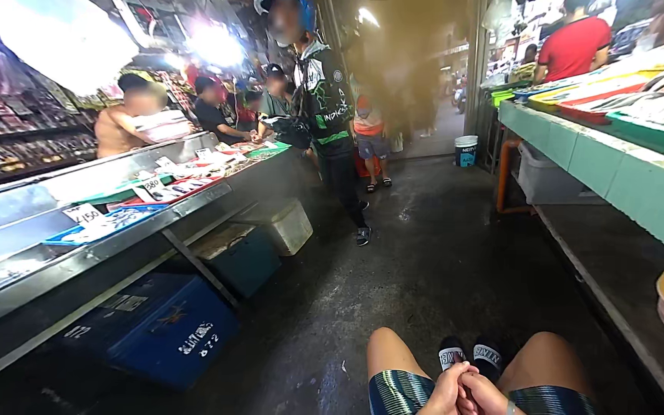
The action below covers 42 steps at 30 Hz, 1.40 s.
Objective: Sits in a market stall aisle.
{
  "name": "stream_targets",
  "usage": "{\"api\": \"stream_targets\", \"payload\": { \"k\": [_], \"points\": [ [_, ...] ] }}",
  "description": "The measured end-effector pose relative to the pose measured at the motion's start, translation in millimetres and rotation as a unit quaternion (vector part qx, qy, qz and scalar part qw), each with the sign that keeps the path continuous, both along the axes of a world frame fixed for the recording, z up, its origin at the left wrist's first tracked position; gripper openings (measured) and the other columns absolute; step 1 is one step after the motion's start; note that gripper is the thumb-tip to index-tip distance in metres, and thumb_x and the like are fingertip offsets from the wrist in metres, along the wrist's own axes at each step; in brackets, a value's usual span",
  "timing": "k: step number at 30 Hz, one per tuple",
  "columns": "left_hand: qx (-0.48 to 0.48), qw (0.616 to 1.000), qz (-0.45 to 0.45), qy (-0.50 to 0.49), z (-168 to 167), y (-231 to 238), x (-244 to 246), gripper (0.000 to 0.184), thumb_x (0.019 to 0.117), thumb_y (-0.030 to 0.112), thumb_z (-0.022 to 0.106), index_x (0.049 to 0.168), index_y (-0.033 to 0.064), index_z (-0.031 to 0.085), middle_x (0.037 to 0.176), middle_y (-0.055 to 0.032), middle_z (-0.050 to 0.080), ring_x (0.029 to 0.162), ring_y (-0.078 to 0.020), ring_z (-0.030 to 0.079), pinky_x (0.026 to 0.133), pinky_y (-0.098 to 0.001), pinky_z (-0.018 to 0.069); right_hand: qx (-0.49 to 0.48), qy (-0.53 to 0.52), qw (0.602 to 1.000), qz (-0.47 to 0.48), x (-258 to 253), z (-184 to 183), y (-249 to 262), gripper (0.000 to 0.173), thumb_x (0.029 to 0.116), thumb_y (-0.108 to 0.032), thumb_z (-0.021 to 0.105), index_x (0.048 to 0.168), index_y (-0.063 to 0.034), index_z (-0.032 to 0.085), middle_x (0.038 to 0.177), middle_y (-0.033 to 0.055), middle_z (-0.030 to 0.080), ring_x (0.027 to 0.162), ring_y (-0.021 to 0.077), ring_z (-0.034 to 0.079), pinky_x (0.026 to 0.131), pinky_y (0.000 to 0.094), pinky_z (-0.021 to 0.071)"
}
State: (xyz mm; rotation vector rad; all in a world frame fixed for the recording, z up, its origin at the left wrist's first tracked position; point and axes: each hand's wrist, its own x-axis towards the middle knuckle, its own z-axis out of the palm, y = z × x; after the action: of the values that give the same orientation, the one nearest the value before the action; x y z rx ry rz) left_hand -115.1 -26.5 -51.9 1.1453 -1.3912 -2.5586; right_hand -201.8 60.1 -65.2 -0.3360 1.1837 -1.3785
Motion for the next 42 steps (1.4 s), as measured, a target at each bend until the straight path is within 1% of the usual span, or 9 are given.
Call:
{"api": "stream_targets", "payload": {
  "k": [7, 11, 17, 20, 24, 29, 33, 38, 42],
  "points": [
    [-0.004, 1.000, 0.002, -0.001, 4.7, 2.0, -4.0, 0.040, 0.1044, 0.050, 0.046, 0.108, 0.0175, 0.068, 0.057, -0.0011, 0.047, 0.042, -0.0156, 0.046, 0.042, -0.0330, 0.0459, -0.003, -0.003, 1.000, -0.004, -3.0, 2.6, 0.6, 0.039, 0.1037, -0.019, 0.032, 0.068, -0.0141, 0.048, 0.051, -0.0008, 0.043, 0.041, 0.0124, 0.042, 0.041, 0.0308, 0.0394],
    [-0.010, 1.000, -0.002, 0.008, 0.4, 0.5, -1.2, 0.042, 0.1048, 0.051, 0.045, 0.113, 0.0171, 0.068, 0.060, -0.0009, 0.048, 0.044, -0.0150, 0.046, 0.044, -0.0325, 0.0461, 0.004, 0.011, 1.000, -0.004, -0.9, 2.8, 0.7, 0.038, 0.1041, -0.019, 0.032, 0.070, -0.0137, 0.047, 0.052, -0.0004, 0.043, 0.042, 0.0128, 0.042, 0.042, 0.0316, 0.0405],
    [-0.005, 1.000, 0.001, 0.009, 1.4, 0.0, -2.6, 0.042, 0.1046, 0.052, 0.046, 0.111, 0.0168, 0.068, 0.060, -0.0013, 0.048, 0.044, -0.0154, 0.047, 0.044, -0.0326, 0.0465, 0.004, 0.006, 1.000, -0.006, -2.1, 4.3, -0.6, 0.038, 0.1041, -0.018, 0.032, 0.069, -0.0135, 0.047, 0.051, -0.0001, 0.044, 0.041, 0.0128, 0.043, 0.041, 0.0310, 0.0405],
    [-0.008, 1.000, -0.002, 0.028, 3.7, 0.1, -2.6, 0.040, 0.1056, 0.048, 0.046, 0.113, 0.0152, 0.069, 0.062, -0.0009, 0.050, 0.047, -0.0145, 0.049, 0.049, -0.0310, 0.0499, -0.003, 0.001, 1.000, -0.012, -0.9, 14.0, 2.3, 0.036, 0.1012, -0.016, 0.033, 0.068, -0.0135, 0.047, 0.051, -0.0009, 0.043, 0.041, 0.0112, 0.043, 0.043, 0.0293, 0.0400],
    [-0.002, 1.000, 0.011, 0.003, 2.4, 1.1, 0.8, 0.040, 0.1040, 0.051, 0.047, 0.110, 0.0182, 0.069, 0.058, -0.0019, 0.048, 0.043, -0.0161, 0.047, 0.043, -0.0335, 0.0469, 0.012, 0.005, 1.000, 0.007, 1.3, 10.5, -0.4, 0.037, 0.1032, -0.019, 0.034, 0.069, -0.0134, 0.048, 0.051, 0.0002, 0.043, 0.041, 0.0133, 0.043, 0.042, 0.0316, 0.0404],
    [-0.001, 1.000, 0.001, 0.004, 1.4, -0.2, -2.6, 0.041, 0.1033, 0.052, 0.047, 0.109, 0.0176, 0.068, 0.058, -0.0017, 0.048, 0.043, -0.0161, 0.047, 0.043, -0.0339, 0.0473, 0.006, 0.009, 1.000, -0.004, -2.0, 3.4, -1.5, 0.038, 0.1027, -0.019, 0.034, 0.067, -0.0142, 0.047, 0.050, 0.0000, 0.043, 0.040, 0.0134, 0.043, 0.041, 0.0317, 0.0395],
    [-0.004, 1.000, 0.000, -0.001, 3.0, 0.2, -0.4, 0.041, 0.1040, 0.052, 0.047, 0.114, 0.0181, 0.068, 0.060, -0.0017, 0.048, 0.044, -0.0161, 0.047, 0.044, -0.0338, 0.0480, -0.003, 0.013, 1.000, 0.003, 0.3, 3.1, -0.2, 0.038, 0.1027, -0.020, 0.034, 0.068, -0.0139, 0.047, 0.051, 0.0000, 0.043, 0.041, 0.0137, 0.043, 0.042, 0.0329, 0.0401],
    [0.004, 1.000, 0.005, -0.004, 6.8, 1.6, 0.6, 0.041, 0.1044, 0.052, 0.045, 0.107, 0.0179, 0.067, 0.057, -0.0014, 0.048, 0.042, -0.0158, 0.047, 0.043, -0.0333, 0.0473, 0.004, 0.015, 1.000, 0.009, 0.2, 6.1, -1.6, 0.038, 0.1026, -0.020, 0.035, 0.067, -0.0143, 0.047, 0.050, -0.0006, 0.043, 0.040, 0.0125, 0.041, 0.041, 0.0313, 0.0386],
    [-0.004, 1.000, 0.006, -0.011, 9.3, 4.7, -5.0, 0.040, 0.1044, 0.051, 0.046, 0.107, 0.0172, 0.068, 0.057, -0.0007, 0.047, 0.042, -0.0152, 0.045, 0.042, -0.0327, 0.0456, 0.002, 0.005, 1.000, -0.004, -2.6, 5.5, 2.4, 0.039, 0.1044, -0.021, 0.033, 0.069, -0.0142, 0.047, 0.051, -0.0010, 0.042, 0.041, 0.0124, 0.041, 0.041, 0.0314, 0.0394]
  ]
}}
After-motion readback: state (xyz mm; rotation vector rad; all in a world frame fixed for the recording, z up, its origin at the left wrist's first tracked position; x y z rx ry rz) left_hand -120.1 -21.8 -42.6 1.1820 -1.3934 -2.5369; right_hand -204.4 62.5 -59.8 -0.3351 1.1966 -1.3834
